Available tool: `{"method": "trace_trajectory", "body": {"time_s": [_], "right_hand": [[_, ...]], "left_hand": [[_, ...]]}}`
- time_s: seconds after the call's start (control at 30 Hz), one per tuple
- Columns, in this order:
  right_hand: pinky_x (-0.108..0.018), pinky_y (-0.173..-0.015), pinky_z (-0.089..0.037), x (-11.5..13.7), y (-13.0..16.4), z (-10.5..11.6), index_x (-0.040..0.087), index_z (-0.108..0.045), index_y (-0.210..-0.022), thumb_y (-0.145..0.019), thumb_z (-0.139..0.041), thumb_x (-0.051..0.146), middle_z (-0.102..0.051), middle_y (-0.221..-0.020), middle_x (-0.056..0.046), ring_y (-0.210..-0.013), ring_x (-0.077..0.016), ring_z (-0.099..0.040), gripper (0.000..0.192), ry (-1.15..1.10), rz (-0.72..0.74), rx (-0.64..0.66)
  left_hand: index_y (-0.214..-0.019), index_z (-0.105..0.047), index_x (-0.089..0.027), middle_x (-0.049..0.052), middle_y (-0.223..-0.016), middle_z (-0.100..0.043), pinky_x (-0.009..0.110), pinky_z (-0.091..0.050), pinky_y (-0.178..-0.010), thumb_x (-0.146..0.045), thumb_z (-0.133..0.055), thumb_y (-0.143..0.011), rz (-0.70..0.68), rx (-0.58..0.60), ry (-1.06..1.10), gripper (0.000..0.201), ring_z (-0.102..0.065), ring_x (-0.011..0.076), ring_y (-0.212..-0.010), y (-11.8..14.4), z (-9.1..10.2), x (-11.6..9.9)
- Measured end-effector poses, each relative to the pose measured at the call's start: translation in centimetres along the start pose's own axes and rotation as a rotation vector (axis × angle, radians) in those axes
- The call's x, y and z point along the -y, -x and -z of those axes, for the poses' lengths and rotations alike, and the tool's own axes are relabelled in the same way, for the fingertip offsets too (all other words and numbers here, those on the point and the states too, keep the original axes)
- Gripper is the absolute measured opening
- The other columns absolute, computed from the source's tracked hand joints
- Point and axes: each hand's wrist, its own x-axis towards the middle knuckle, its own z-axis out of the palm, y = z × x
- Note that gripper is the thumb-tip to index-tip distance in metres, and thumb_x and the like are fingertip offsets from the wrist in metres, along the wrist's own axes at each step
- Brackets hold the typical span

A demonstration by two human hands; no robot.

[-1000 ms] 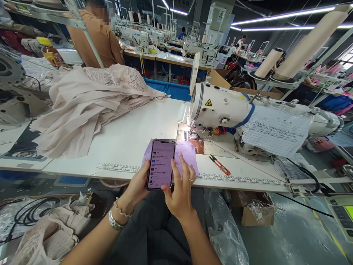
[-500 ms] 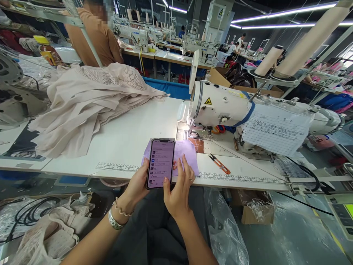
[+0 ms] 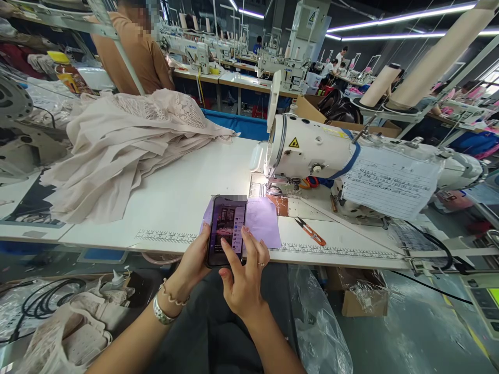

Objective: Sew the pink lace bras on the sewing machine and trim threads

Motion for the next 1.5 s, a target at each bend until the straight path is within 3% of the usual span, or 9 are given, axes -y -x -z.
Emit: {"method": "trace_trajectory", "body": {"time_s": [0.17, 0.47, 0.83, 1.07, 1.33, 1.5], "right_hand": [[-0.052, -0.108, -0.033, 0.01, -0.16, 0.04, 0.031, -0.054, -0.144, -0.106, -0.023, 0.047, -0.03, -0.16, -0.011, -0.137, -0.0321, -0.04, 0.052, 0.009, -0.004, -0.005], [-0.053, -0.11, -0.031, 0.36, -0.58, -0.24, 0.036, -0.049, -0.147, -0.106, -0.017, 0.047, -0.026, -0.162, -0.008, -0.139, -0.031, -0.038, 0.053, 0.031, 0.026, 0.004], [-0.054, -0.11, -0.03, 0.41, -0.45, -0.28, 0.034, -0.052, -0.145, -0.105, -0.015, 0.049, -0.031, -0.159, -0.01, -0.138, -0.0323, -0.039, 0.057, 0.077, -0.021, 0.026], [-0.055, -0.11, -0.03, 0.01, -0.45, 0.02, 0.03, -0.039, -0.154, -0.106, -0.018, 0.047, -0.033, -0.158, -0.013, -0.136, -0.0331, -0.04, 0.055, 0.095, -0.095, -0.023], [-0.055, -0.11, -0.03, 0.48, -0.58, -0.15, 0.039, -0.043, -0.151, -0.106, -0.015, 0.048, -0.027, -0.161, -0.008, -0.139, -0.0319, -0.039, 0.054, 0.062, 0.004, 0.026], [-0.054, -0.11, -0.03, 0.53, -0.5, -0.37, 0.038, -0.046, -0.149, -0.106, -0.015, 0.048, -0.03, -0.16, -0.008, -0.138, -0.0312, -0.04, 0.054, 0.052, 0.026, 0.037]], "left_hand": [[-0.11, -0.075, -0.011, 0.015, -0.116, -0.074, 0.043, -0.043, -0.114, -0.055, -0.064, -0.09, -0.007, 0.024, 0.007, 0.05, -0.061, 0.0321, -0.125, 0.11, -0.1, -0.04], [-0.11, -0.076, -0.011, 0.016, -0.12, -0.073, 0.044, -0.041, -0.116, -0.058, -0.075, -0.079, 0.007, 0.046, 0.044, 0.056, -0.058, 0.0339, -0.128, 0.16, -0.12, -0.01], [-0.111, -0.075, -0.01, 0.016, -0.118, -0.073, 0.042, -0.043, -0.114, -0.054, -0.068, -0.087, 0.0, 0.021, 0.026, 0.051, -0.061, 0.0321, -0.124, 0.09, 0.02, 0.03], [-0.115, -0.074, -0.01, 0.017, -0.114, -0.075, 0.044, -0.048, -0.109, -0.05, -0.053, -0.098, 0.062, 0.03, 0.031, 0.049, -0.067, 0.0309, -0.116, 0.37, -0.47, -0.3], [-0.111, -0.075, -0.01, 0.016, -0.114, -0.075, 0.04, -0.047, -0.11, -0.051, -0.063, -0.092, 0.006, 0.015, 0.037, 0.046, -0.064, 0.0298, -0.121, 0.11, 0.22, 0.13], [-0.109, -0.076, -0.01, 0.016, -0.116, -0.074, 0.039, -0.047, -0.11, -0.056, -0.071, -0.084, 0.022, 0.033, 0.041, 0.053, -0.064, 0.0312, -0.121, 0.1, 0.25, 0.17]]}}
